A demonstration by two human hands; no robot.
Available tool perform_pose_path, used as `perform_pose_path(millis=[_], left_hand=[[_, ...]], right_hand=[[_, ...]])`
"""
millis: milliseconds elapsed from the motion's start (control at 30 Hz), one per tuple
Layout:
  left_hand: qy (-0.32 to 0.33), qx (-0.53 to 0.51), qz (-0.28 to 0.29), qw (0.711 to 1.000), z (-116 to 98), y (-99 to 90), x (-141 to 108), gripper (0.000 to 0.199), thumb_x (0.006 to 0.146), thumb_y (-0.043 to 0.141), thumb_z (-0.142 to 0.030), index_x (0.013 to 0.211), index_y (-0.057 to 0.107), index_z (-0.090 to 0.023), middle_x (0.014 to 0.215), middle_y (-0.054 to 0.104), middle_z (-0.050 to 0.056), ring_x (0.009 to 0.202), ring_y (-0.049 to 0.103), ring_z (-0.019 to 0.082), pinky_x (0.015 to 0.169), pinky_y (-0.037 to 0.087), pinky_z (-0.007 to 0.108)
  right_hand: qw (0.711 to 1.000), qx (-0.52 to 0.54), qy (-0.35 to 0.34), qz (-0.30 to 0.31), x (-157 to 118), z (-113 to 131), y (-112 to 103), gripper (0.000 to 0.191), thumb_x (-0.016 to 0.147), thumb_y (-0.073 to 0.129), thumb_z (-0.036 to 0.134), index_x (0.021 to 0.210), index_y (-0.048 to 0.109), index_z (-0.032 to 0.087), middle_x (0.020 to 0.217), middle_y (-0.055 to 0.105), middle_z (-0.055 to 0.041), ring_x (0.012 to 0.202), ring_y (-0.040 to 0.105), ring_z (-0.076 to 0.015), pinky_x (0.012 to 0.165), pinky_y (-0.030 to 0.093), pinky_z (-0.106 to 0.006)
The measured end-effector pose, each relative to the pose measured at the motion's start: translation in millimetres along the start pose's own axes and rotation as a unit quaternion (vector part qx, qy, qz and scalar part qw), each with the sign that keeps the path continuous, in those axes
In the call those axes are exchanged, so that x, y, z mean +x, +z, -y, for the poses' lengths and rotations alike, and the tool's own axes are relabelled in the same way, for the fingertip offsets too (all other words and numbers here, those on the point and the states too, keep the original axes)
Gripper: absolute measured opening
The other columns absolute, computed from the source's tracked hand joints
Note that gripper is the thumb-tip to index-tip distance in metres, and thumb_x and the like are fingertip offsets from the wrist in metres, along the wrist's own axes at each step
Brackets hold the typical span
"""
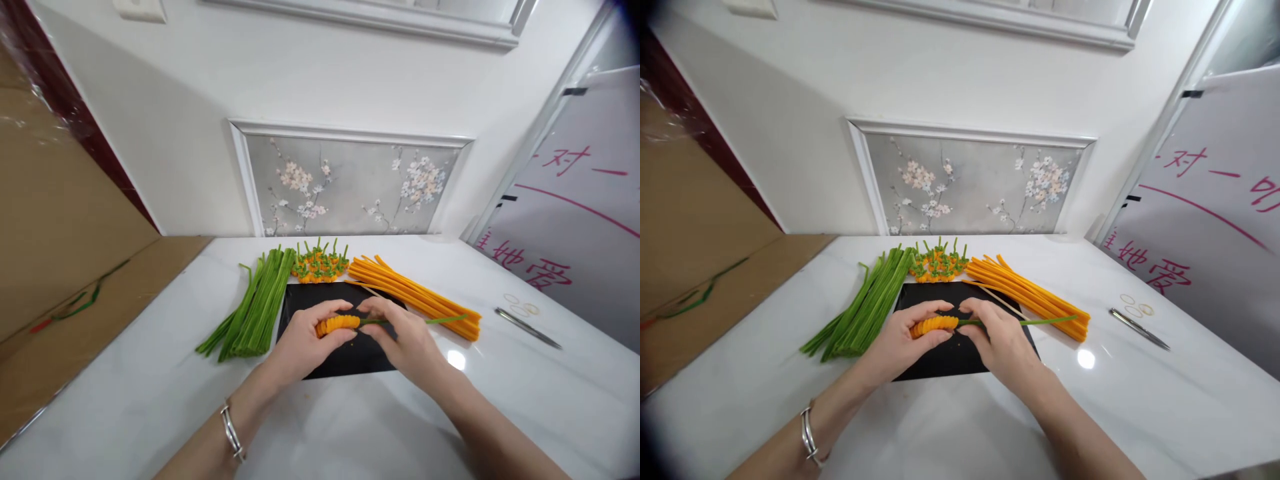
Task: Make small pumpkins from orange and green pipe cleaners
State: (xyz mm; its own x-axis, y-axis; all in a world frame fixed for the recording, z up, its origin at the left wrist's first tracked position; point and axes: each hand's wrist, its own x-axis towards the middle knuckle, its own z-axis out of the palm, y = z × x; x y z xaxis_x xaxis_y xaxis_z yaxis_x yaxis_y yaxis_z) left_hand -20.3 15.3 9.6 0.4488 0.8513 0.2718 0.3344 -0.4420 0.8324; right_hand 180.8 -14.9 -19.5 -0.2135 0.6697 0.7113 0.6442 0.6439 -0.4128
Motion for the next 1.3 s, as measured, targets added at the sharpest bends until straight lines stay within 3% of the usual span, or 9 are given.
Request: perform_pose_path(millis=[67, 233, 533, 667, 767, 1033, 1300], left_hand=[[0.002, -0.003, -0.004, 1.000, -0.5, -2.9, 0.1, 0.030, 0.081, 0.066, -0.029, 0.109, 0.064, -0.020, 0.099, 0.073, 0.004, 0.086, 0.068, 0.019, 0.079, 0.054, 0.029], [0.017, 0.013, -0.005, 1.000, -2.1, -6.3, 1.1, 0.012, 0.083, 0.062, -0.027, 0.091, 0.069, -0.020, 0.089, 0.071, 0.002, 0.080, 0.064, 0.016, 0.073, 0.050, 0.025], [0.012, 0.047, 0.024, 0.999, -1.7, 2.0, -0.1, 0.015, 0.083, 0.063, -0.025, 0.095, 0.072, -0.022, 0.087, 0.074, -0.001, 0.074, 0.063, 0.013, 0.070, 0.047, 0.022], [0.006, 0.033, 0.023, 0.999, -0.3, 0.1, 0.3, 0.026, 0.078, 0.070, -0.028, 0.103, 0.068, -0.023, 0.099, 0.073, 0.000, 0.084, 0.064, 0.016, 0.077, 0.048, 0.024], [-0.002, 0.006, 0.002, 1.000, 1.3, -2.8, 1.4, 0.020, 0.078, 0.069, -0.029, 0.097, 0.068, -0.021, 0.092, 0.071, 0.000, 0.081, 0.063, 0.016, 0.073, 0.048, 0.023], [0.030, 0.044, -0.038, 0.998, -0.5, -4.3, 2.1, 0.010, 0.082, 0.064, -0.022, 0.089, 0.071, -0.019, 0.084, 0.071, -0.001, 0.072, 0.061, 0.012, 0.067, 0.045, 0.021], [0.078, 0.110, 0.005, 0.991, 2.8, -2.0, -1.1, 0.013, 0.084, 0.063, -0.017, 0.095, 0.071, -0.020, 0.083, 0.072, -0.003, 0.068, 0.060, 0.010, 0.064, 0.043, 0.020]], right_hand=[[0.999, -0.045, -0.014, 0.005, -0.4, -6.3, -6.1, 0.022, 0.092, 0.056, 0.022, 0.114, 0.058, 0.022, 0.104, 0.072, -0.0073, 0.087, 0.069, -0.0203, 0.075, 0.057, -0.034], [0.996, -0.068, -0.052, -0.012, -2.0, -15.1, -14.5, 0.014, 0.094, 0.054, 0.018, 0.094, 0.067, 0.021, 0.082, 0.071, -0.0044, 0.073, 0.067, -0.0165, 0.067, 0.053, -0.029], [0.991, -0.091, -0.094, 0.003, -3.0, -4.1, -5.6, 0.018, 0.094, 0.050, 0.013, 0.094, 0.067, 0.019, 0.077, 0.071, -0.0048, 0.064, 0.064, -0.0156, 0.061, 0.048, -0.029], [0.994, -0.081, -0.072, -0.020, -2.5, -8.9, -10.2, 0.016, 0.094, 0.053, 0.015, 0.094, 0.068, 0.018, 0.079, 0.071, -0.0062, 0.069, 0.066, -0.0166, 0.064, 0.052, -0.028], [0.994, -0.083, -0.063, -0.026, -3.5, -14.2, -14.5, 0.016, 0.094, 0.053, 0.016, 0.095, 0.069, 0.019, 0.081, 0.071, -0.0064, 0.071, 0.066, -0.0167, 0.065, 0.053, -0.028], [0.990, -0.110, -0.077, -0.035, -5.2, -17.3, -15.9, 0.016, 0.093, 0.053, 0.012, 0.095, 0.069, 0.018, 0.083, 0.072, -0.0062, 0.074, 0.065, -0.0164, 0.069, 0.052, -0.029], [0.987, -0.110, -0.112, -0.028, -3.7, -12.5, -10.8, 0.017, 0.092, 0.053, 0.008, 0.094, 0.068, 0.017, 0.082, 0.073, -0.0055, 0.069, 0.064, -0.0160, 0.066, 0.051, -0.028]])
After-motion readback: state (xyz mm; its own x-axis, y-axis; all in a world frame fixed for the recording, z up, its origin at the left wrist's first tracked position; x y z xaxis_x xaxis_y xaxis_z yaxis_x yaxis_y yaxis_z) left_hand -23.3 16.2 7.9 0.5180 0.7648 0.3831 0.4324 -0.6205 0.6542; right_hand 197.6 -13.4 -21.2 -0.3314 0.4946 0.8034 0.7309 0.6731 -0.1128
